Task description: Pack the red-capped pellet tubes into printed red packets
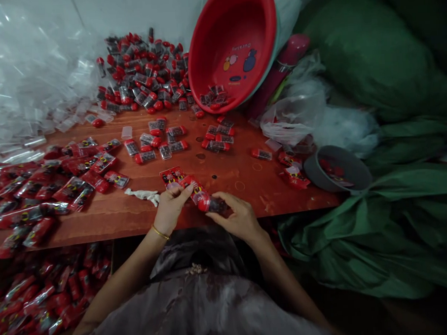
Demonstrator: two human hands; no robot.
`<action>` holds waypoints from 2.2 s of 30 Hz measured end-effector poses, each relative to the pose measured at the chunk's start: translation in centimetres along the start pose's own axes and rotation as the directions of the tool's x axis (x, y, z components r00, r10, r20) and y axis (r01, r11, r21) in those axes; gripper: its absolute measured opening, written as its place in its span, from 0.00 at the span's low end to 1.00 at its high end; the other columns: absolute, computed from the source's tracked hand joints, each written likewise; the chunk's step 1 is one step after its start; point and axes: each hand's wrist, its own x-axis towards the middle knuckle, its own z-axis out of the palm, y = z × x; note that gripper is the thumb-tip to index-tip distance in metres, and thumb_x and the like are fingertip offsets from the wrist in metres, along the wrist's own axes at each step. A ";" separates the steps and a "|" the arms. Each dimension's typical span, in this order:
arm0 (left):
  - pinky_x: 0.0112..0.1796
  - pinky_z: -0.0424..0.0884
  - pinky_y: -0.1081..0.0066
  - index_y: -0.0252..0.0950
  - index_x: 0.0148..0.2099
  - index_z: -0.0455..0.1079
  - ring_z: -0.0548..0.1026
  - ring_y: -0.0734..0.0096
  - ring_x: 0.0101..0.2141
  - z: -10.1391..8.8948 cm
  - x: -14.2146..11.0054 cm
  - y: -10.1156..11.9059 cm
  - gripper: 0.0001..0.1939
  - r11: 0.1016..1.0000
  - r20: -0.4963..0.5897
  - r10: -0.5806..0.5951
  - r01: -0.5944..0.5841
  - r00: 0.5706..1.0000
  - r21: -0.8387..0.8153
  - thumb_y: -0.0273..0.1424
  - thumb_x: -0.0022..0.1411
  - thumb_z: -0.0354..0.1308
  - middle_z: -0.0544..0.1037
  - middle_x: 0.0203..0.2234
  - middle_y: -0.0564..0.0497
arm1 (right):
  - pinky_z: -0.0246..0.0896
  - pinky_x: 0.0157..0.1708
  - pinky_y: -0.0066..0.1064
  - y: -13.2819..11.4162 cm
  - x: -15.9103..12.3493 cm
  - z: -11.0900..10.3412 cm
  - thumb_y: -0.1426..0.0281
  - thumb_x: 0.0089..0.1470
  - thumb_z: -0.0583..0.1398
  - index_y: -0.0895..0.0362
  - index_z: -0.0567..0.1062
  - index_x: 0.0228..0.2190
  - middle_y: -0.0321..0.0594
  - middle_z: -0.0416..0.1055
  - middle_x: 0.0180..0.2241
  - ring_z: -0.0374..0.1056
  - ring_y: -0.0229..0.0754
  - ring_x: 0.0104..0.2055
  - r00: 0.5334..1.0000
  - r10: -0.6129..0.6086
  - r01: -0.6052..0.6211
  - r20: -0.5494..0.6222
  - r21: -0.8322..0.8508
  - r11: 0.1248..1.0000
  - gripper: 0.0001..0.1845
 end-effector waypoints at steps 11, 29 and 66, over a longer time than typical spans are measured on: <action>0.31 0.70 0.75 0.33 0.28 0.76 0.72 0.77 0.24 0.8 -0.3 -1.2 0.18 0.995 0.036 0.042 -0.039 0.998 -0.091 0.37 0.35 0.72 0.78 0.23 0.53 | 0.69 0.41 0.35 -0.7 0.3 2.5 0.66 0.50 0.60 0.54 0.72 0.43 0.42 0.76 0.38 0.73 0.44 0.39 0.975 0.062 -0.074 -0.214 -0.049 0.996 0.16; 0.32 0.68 0.74 0.32 0.28 0.75 0.72 0.76 0.25 2.1 0.4 -2.7 0.22 0.964 0.022 -0.002 0.008 1.000 -0.266 0.43 0.32 0.72 0.78 0.23 0.51 | 0.68 0.37 0.34 -1.0 1.9 4.7 0.69 0.54 0.57 0.55 0.72 0.42 0.45 0.75 0.35 0.72 0.45 0.36 0.948 0.021 -0.068 -0.318 -0.138 0.988 0.13; 0.37 0.77 0.73 0.33 0.50 0.68 0.77 0.67 0.42 -14.8 -0.4 5.2 0.20 0.831 -0.340 -0.223 -0.004 0.913 -0.556 0.40 0.66 0.45 0.80 0.39 0.43 | 0.47 0.54 0.56 12.8 9.0 -2.2 0.64 0.58 0.51 0.69 0.62 0.55 0.62 0.59 0.57 0.51 0.63 0.60 0.794 0.535 -0.588 -0.288 -0.586 0.557 0.28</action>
